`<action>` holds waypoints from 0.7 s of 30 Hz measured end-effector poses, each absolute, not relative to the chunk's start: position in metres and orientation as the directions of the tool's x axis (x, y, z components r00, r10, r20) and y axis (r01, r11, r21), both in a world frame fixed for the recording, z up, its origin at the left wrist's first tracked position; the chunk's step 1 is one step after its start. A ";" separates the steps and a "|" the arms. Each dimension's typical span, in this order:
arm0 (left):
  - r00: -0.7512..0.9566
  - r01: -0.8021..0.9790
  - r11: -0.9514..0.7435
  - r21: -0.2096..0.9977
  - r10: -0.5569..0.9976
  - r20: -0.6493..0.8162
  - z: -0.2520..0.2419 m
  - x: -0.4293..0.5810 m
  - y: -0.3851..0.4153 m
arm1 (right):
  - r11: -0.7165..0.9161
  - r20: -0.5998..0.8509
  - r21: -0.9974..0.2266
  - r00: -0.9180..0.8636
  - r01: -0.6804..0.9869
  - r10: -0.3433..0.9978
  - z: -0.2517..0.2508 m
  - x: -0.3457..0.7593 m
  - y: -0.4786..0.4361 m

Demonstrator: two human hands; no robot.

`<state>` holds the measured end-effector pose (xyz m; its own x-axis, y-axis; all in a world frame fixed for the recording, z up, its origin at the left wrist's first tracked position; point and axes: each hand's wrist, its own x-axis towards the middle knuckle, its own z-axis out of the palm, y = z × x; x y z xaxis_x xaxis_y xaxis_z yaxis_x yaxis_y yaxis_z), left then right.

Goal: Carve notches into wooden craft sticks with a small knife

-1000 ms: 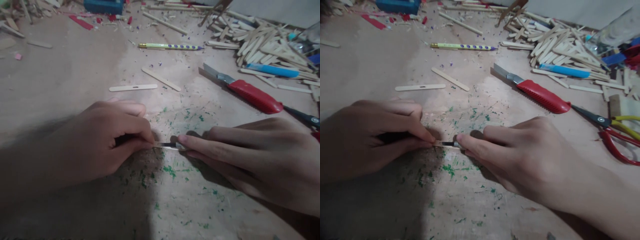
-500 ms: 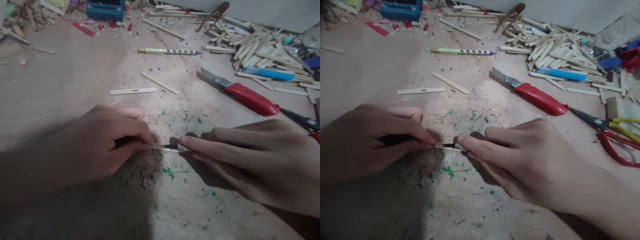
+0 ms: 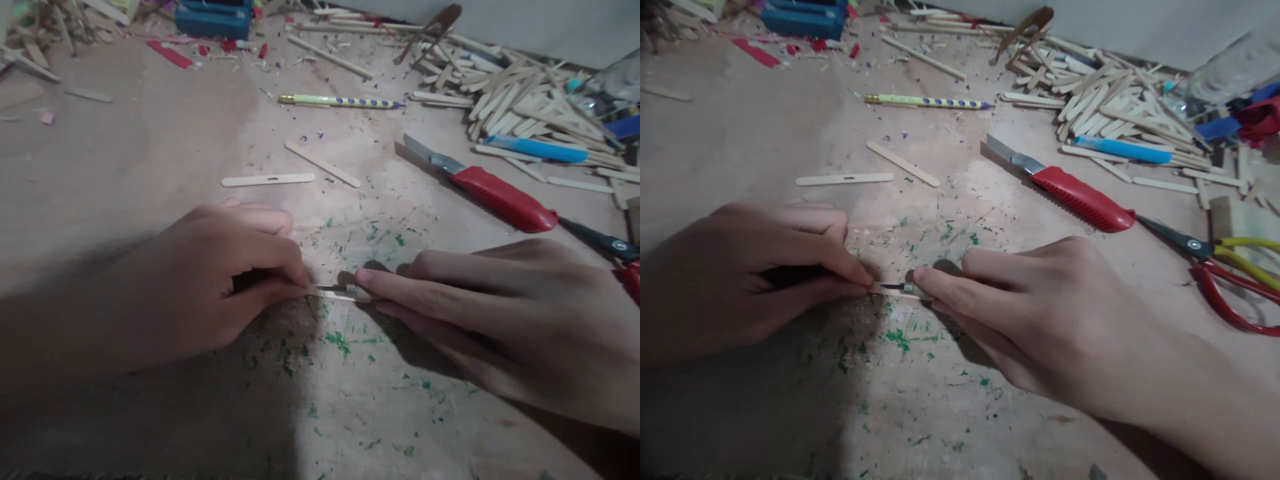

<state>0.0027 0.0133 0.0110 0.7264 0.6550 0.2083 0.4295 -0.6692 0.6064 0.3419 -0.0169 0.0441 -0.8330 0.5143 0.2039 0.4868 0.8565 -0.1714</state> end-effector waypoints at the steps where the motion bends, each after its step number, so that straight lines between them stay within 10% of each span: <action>1: 0.729 0.425 -0.674 0.604 0.650 0.213 0.012 0.003 0.013 | 0.860 0.209 -0.165 -0.835 0.483 0.510 0.044 0.342 -0.016; 21: 0.730 0.419 -0.705 0.572 0.636 0.250 0.008 -0.001 0.010 | 0.770 0.188 -0.266 -0.752 0.580 0.632 0.041 0.353 -0.017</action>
<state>-0.0013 0.0100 0.0083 0.7301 0.6360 0.2499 0.4188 -0.7054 0.5719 0.3530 -0.0167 0.0406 -0.7522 0.6317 0.1875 0.5801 0.7698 -0.2662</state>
